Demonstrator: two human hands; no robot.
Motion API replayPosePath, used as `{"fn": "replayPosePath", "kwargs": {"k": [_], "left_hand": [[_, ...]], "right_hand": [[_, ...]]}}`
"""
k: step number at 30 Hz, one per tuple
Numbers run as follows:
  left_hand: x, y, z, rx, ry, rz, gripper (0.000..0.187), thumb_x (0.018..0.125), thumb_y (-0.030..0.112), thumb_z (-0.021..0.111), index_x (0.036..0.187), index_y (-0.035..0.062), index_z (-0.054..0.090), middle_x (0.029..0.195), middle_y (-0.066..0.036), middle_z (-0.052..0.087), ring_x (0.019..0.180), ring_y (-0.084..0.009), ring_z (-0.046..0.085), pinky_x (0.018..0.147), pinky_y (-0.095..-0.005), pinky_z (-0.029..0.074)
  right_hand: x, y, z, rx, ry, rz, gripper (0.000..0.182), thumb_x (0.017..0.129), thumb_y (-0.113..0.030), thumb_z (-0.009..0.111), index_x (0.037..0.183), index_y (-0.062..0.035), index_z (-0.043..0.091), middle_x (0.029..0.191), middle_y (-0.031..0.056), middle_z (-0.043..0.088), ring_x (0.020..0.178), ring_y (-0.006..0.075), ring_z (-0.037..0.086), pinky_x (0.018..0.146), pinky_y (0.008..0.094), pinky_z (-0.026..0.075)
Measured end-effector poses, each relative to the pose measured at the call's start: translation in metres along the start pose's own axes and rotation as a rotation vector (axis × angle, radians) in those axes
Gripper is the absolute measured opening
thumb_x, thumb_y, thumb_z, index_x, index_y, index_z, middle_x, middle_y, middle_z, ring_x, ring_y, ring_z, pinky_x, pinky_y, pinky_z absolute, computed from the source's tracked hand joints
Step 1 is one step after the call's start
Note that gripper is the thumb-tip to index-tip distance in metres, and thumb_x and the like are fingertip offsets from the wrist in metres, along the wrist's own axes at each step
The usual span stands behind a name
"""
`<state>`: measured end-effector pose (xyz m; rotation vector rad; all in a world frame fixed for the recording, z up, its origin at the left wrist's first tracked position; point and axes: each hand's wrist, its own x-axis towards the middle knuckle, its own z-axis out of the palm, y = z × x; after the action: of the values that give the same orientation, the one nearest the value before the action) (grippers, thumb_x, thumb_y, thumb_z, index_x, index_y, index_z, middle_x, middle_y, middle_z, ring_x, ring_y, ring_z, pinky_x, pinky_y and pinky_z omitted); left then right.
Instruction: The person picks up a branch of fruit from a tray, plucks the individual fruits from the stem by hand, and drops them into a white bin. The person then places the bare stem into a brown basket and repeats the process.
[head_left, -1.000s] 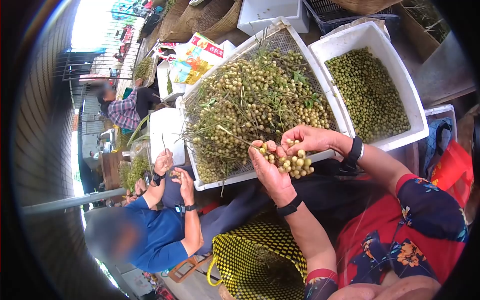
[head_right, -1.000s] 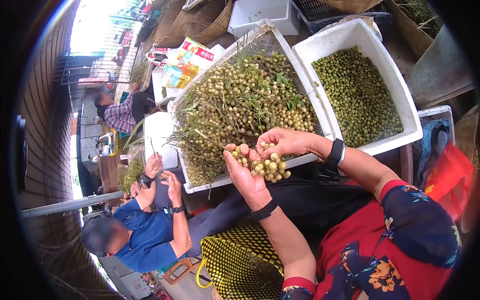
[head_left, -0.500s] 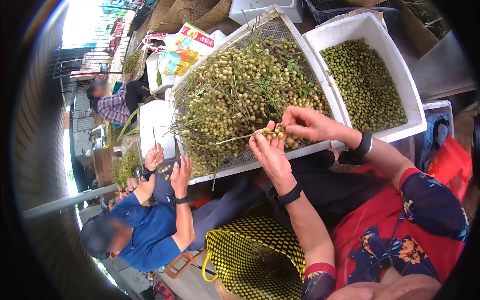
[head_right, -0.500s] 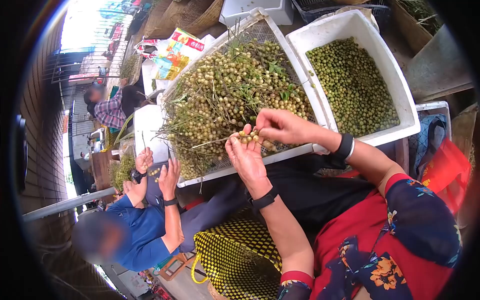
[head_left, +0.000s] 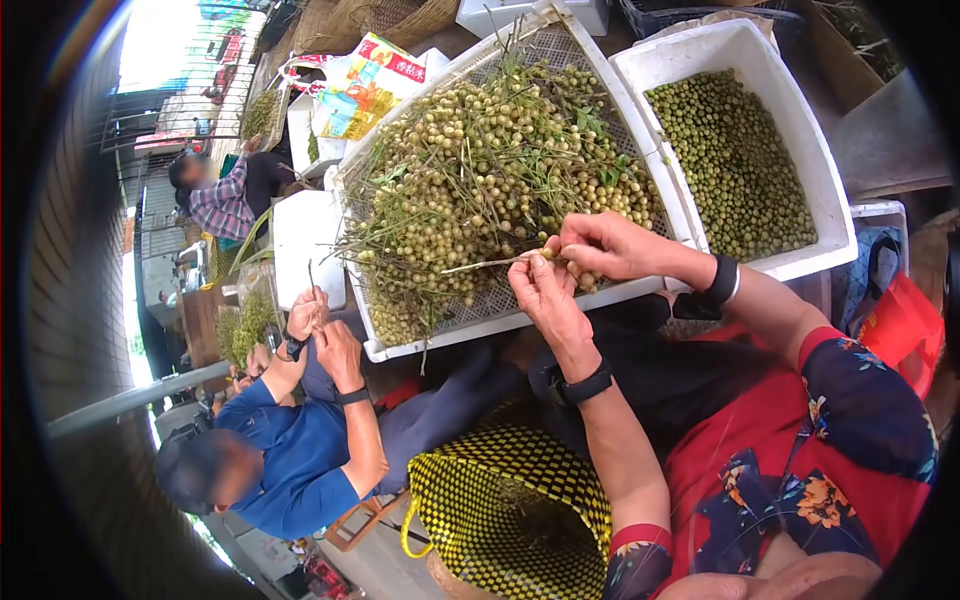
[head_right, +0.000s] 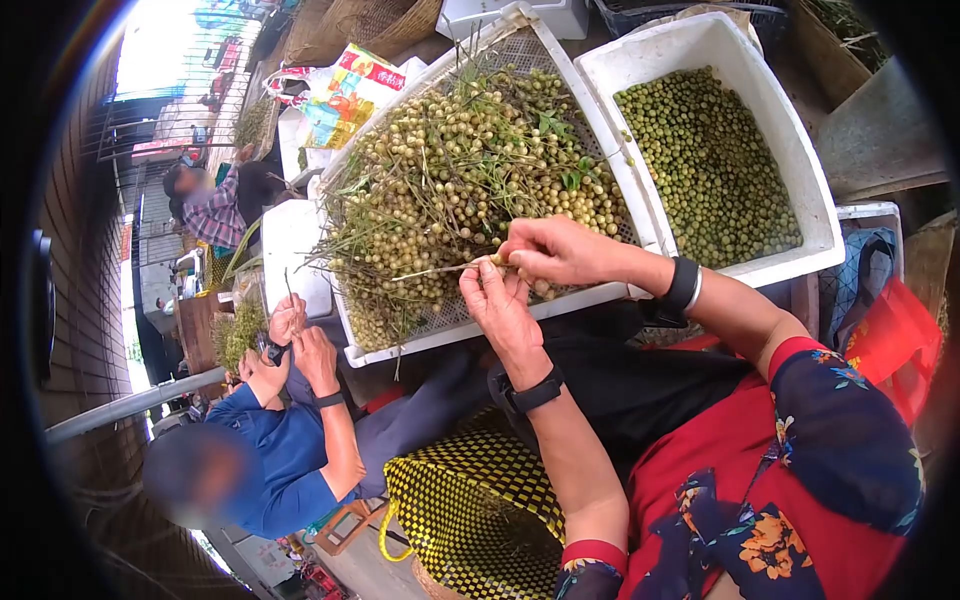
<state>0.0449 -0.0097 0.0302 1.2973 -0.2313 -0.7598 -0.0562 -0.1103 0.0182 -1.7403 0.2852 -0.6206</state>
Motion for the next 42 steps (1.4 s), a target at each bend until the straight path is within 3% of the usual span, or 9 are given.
{"fn": "replayPosePath", "kwargs": {"k": [4,7,12,15,23,29,35,38,42], "left_hand": [[-0.001,0.002,0.0,0.034,-0.089,-0.078,0.016,0.102,0.025,0.047,0.11,0.011,0.045,0.108,-0.007,0.057,0.097,-0.0198,0.061,0.078,-0.0338,0.051],[-0.003,0.0,0.0,0.086,-0.104,-0.064,0.014,0.102,0.023,0.046,0.11,0.0119,0.046,0.111,-0.006,0.056,0.095,-0.0184,0.06,0.079,-0.0326,0.049],[-0.002,-0.008,-0.003,0.102,-0.154,-0.041,0.013,0.103,0.022,0.045,0.11,0.0115,0.045,0.107,-0.004,0.056,0.091,-0.0157,0.06,0.077,-0.0298,0.049],[0.002,-0.015,-0.007,0.166,-0.202,-0.018,0.013,0.103,0.022,0.045,0.11,0.0107,0.045,0.106,-0.006,0.055,0.093,-0.0163,0.06,0.075,-0.0295,0.05],[0.006,-0.017,-0.006,0.116,-0.078,-0.085,0.013,0.103,0.019,0.039,0.111,0.0098,0.044,0.108,-0.011,0.059,0.092,-0.0205,0.062,0.072,-0.0305,0.052],[0.019,-0.025,-0.015,0.193,-0.036,-0.035,0.021,0.104,0.022,0.035,0.117,0.007,0.041,0.11,-0.015,0.062,0.088,-0.0195,0.063,0.065,-0.0262,0.046],[0.036,-0.054,-0.03,0.597,-0.012,0.047,0.012,0.097,0.014,0.054,0.103,0.0044,0.053,0.099,-0.007,0.06,0.079,-0.0121,0.059,0.065,-0.0262,0.045],[0.031,-0.074,-0.042,1.35,0.191,0.3,0.017,0.098,0.022,0.054,0.106,0.0064,0.053,0.09,-0.004,0.058,0.075,-0.013,0.056,0.065,-0.0274,0.047],[0.02,-0.04,-0.032,0.652,0.019,-0.175,0.02,0.1,0.024,0.049,0.109,0.0065,0.053,0.093,-0.005,0.061,0.076,-0.0152,0.059,0.064,-0.0298,0.05]], "right_hand": [[-0.005,0.0,-0.017,0.868,0.023,0.469,0.011,0.094,-0.012,0.041,0.094,-0.0062,0.05,0.095,0.0062,0.063,0.061,0.0051,0.049,0.056,0.0206,0.043],[-0.002,0.002,-0.015,0.948,0.019,0.464,0.009,0.094,-0.013,0.046,0.097,-0.0056,0.05,0.089,0.0031,0.061,0.061,0.0063,0.049,0.058,0.0215,0.043],[-0.004,-0.014,-0.013,0.015,-0.045,0.088,0.013,0.094,-0.01,0.054,0.103,-0.0036,0.047,0.07,0.0037,0.056,0.065,0.0148,0.06,0.059,0.0286,0.046],[-0.003,0.004,-0.004,0.0,-0.003,-0.038,0.014,0.095,-0.011,0.053,0.105,-0.0035,0.046,0.073,0.0075,0.06,0.07,0.0165,0.065,0.059,0.0312,0.048],[-0.005,-0.005,-0.018,0.071,0.051,0.005,0.011,0.094,-0.013,0.051,0.098,-0.0042,0.045,0.076,0.012,0.059,0.07,0.029,0.061,0.064,0.0396,0.047],[-0.063,-0.001,-0.11,-0.399,0.432,0.273,0.015,0.094,-0.014,0.053,0.102,-0.0045,0.046,0.072,0.0125,0.055,0.063,0.0266,0.056,0.06,0.0379,0.046],[-0.116,0.047,-0.146,-1.045,0.239,0.452,0.019,0.09,-0.012,0.055,0.107,-0.0051,0.049,0.097,0.0178,0.057,0.083,0.0317,0.061,0.072,0.044,0.049],[-0.097,0.015,-0.122,-0.823,0.33,0.217,0.016,0.09,-0.013,0.056,0.104,-0.0046,0.054,0.094,0.0164,0.058,0.083,0.031,0.062,0.073,0.0432,0.05],[-0.061,-0.005,-0.072,-0.29,0.199,0.236,0.015,0.092,-0.017,0.059,0.096,-0.0021,0.061,0.08,0.0143,0.065,0.073,0.0264,0.064,0.067,0.0362,0.051]]}}
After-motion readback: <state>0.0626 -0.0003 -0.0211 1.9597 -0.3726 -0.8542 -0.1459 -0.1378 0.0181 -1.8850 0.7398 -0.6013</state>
